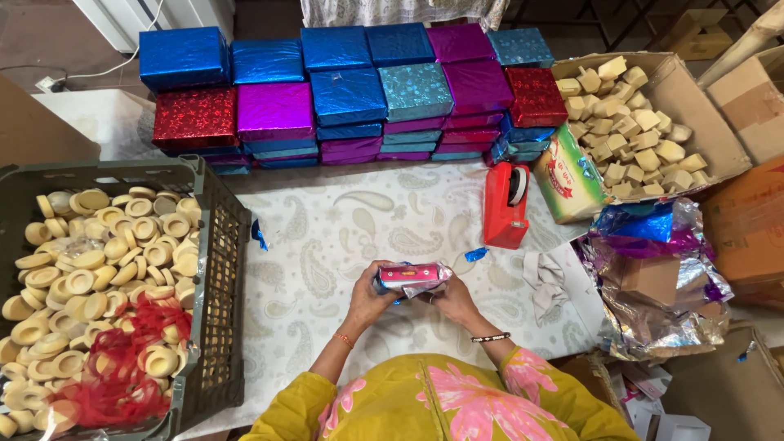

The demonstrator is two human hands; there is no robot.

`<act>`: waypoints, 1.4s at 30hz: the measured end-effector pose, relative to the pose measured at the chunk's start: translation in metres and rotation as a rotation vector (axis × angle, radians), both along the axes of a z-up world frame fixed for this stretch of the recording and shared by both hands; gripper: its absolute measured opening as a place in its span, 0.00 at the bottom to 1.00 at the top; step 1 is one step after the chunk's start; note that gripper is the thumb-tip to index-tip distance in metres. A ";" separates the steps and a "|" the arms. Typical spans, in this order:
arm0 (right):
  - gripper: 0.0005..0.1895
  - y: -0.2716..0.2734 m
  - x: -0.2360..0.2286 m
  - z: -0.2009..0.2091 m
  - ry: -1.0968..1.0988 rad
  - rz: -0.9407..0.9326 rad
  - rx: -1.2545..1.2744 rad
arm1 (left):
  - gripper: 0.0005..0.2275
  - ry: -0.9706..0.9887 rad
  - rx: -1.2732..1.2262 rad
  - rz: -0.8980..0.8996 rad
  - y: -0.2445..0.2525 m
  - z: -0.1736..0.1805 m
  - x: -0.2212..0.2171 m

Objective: The person wraps a small box in blue foil and secures it with tape, then wraps a second pink and white box in blue foil.

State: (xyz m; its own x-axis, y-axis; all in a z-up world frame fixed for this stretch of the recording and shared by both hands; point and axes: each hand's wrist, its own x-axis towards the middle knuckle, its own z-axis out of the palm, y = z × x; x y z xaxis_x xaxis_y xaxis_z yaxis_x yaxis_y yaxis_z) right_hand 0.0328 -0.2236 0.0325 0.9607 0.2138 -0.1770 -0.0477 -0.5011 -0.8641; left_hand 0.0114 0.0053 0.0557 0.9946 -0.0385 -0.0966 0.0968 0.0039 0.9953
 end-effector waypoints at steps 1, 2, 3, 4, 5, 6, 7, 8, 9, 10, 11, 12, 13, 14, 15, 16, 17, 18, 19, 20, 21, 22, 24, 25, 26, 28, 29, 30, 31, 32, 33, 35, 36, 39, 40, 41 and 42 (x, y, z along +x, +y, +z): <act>0.31 0.001 0.002 0.002 -0.002 0.000 0.001 | 0.25 -0.002 0.001 0.000 -0.001 0.001 0.001; 0.33 0.002 0.003 0.005 0.039 0.017 0.078 | 0.25 -0.010 0.002 0.007 -0.001 0.002 0.002; 0.35 0.003 0.004 0.007 0.081 0.033 0.155 | 0.25 -0.015 0.002 0.014 -0.002 0.003 0.002; 0.35 0.003 0.004 0.005 0.082 0.033 0.155 | 0.25 -0.015 0.002 0.014 -0.002 0.006 0.002; 0.36 0.002 0.004 0.003 0.091 0.036 0.258 | 0.25 -0.006 0.027 0.015 -0.002 0.010 0.002; 0.38 0.001 0.004 0.001 0.100 0.040 0.362 | 0.24 0.003 0.052 0.017 -0.003 0.014 0.002; 0.38 0.003 0.004 0.004 0.101 0.040 0.363 | 0.24 0.003 0.052 0.017 -0.003 0.010 0.003; 0.38 0.004 0.004 0.006 0.061 0.038 0.370 | 0.23 -0.018 0.031 0.022 -0.004 0.005 0.003; 0.39 0.005 0.003 0.009 0.023 0.034 0.377 | 0.23 -0.039 0.009 0.026 -0.005 0.000 0.003; 0.39 0.006 0.003 0.011 0.024 0.032 0.377 | 0.23 -0.038 0.009 0.025 -0.005 0.001 0.004; 0.38 0.007 0.003 0.014 0.027 0.018 0.361 | 0.23 -0.047 0.026 0.032 -0.005 0.001 0.005; 0.36 0.009 0.004 0.016 0.031 0.003 0.346 | 0.23 -0.057 0.044 0.040 -0.006 0.002 0.006; 0.36 0.011 0.003 0.017 0.034 0.003 0.346 | 0.23 -0.054 0.044 0.041 -0.006 0.004 0.006; 0.35 0.013 0.003 0.017 0.054 -0.026 0.371 | 0.21 -0.055 0.095 0.068 -0.006 0.007 0.005; 0.33 0.014 0.003 0.017 0.073 -0.054 0.395 | 0.20 -0.056 0.145 0.095 -0.007 0.009 0.005; 0.33 0.016 0.003 0.018 0.074 -0.054 0.395 | 0.20 -0.055 0.145 0.095 -0.008 0.009 0.006; 0.29 0.017 0.004 0.018 0.034 -0.064 0.361 | 0.19 -0.045 0.159 0.114 -0.009 0.010 0.007; 0.26 0.018 0.004 0.019 -0.006 -0.074 0.327 | 0.18 -0.035 0.173 0.133 -0.010 0.010 0.008; 0.26 0.019 0.004 0.018 -0.005 -0.074 0.326 | 0.18 -0.034 0.173 0.133 -0.011 0.012 0.008; 0.23 0.019 0.003 0.018 -0.001 -0.083 0.300 | 0.18 -0.037 0.198 0.149 -0.011 0.014 0.009; 0.21 0.019 0.004 0.018 0.001 -0.092 0.274 | 0.18 -0.040 0.224 0.166 -0.012 0.016 0.009; 0.21 0.021 0.003 0.019 0.002 -0.092 0.274 | 0.18 -0.040 0.223 0.166 -0.013 0.014 0.009; 0.21 0.025 0.003 0.022 -0.021 -0.118 0.286 | 0.17 -0.013 0.179 0.204 -0.016 0.010 0.009; 0.21 0.024 0.003 0.020 -0.021 -0.120 0.284 | 0.17 -0.012 0.178 0.202 -0.018 0.009 0.009; 0.20 0.024 0.003 0.017 -0.020 -0.150 0.289 | 0.16 0.010 0.201 0.209 -0.020 0.008 0.010; 0.19 0.025 0.002 0.018 -0.018 -0.183 0.295 | 0.16 0.032 0.224 0.213 -0.022 0.006 0.009; 0.19 0.027 0.002 0.021 -0.014 -0.192 0.288 | 0.15 0.026 0.215 0.223 -0.023 0.005 0.009; 0.20 0.029 0.002 0.025 -0.011 -0.202 0.282 | 0.15 0.020 0.206 0.233 -0.023 0.005 0.009; 0.20 0.030 0.002 0.025 -0.011 -0.203 0.282 | 0.15 0.020 0.206 0.232 -0.023 0.012 0.009; 0.20 0.030 0.002 0.025 -0.019 -0.207 0.269 | 0.15 0.069 0.228 0.221 -0.022 0.019 0.008; 0.19 0.031 0.002 0.025 -0.027 -0.211 0.256 | 0.15 0.118 0.249 0.211 -0.022 0.027 0.008; 0.20 0.032 0.003 0.022 -0.028 -0.230 0.232 | 0.16 0.039 0.200 0.219 -0.022 0.027 0.008; 0.20 0.033 0.004 0.021 -0.029 -0.248 0.209 | 0.18 -0.039 0.151 0.227 -0.021 0.028 0.008; 0.21 0.036 0.000 0.038 -0.015 -0.272 0.171 | 0.12 0.015 0.128 0.215 -0.024 0.008 0.012; 0.21 0.036 -0.002 0.042 -0.015 -0.273 0.171 | 0.12 0.015 0.127 0.213 -0.025 0.006 0.012; 0.24 0.037 -0.004 0.046 -0.067 -0.257 0.148 | 0.12 0.007 0.128 0.233 -0.026 0.004 0.013; 0.28 0.037 -0.005 0.050 -0.119 -0.240 0.125 | 0.12 0.000 0.130 0.252 -0.026 0.002 0.014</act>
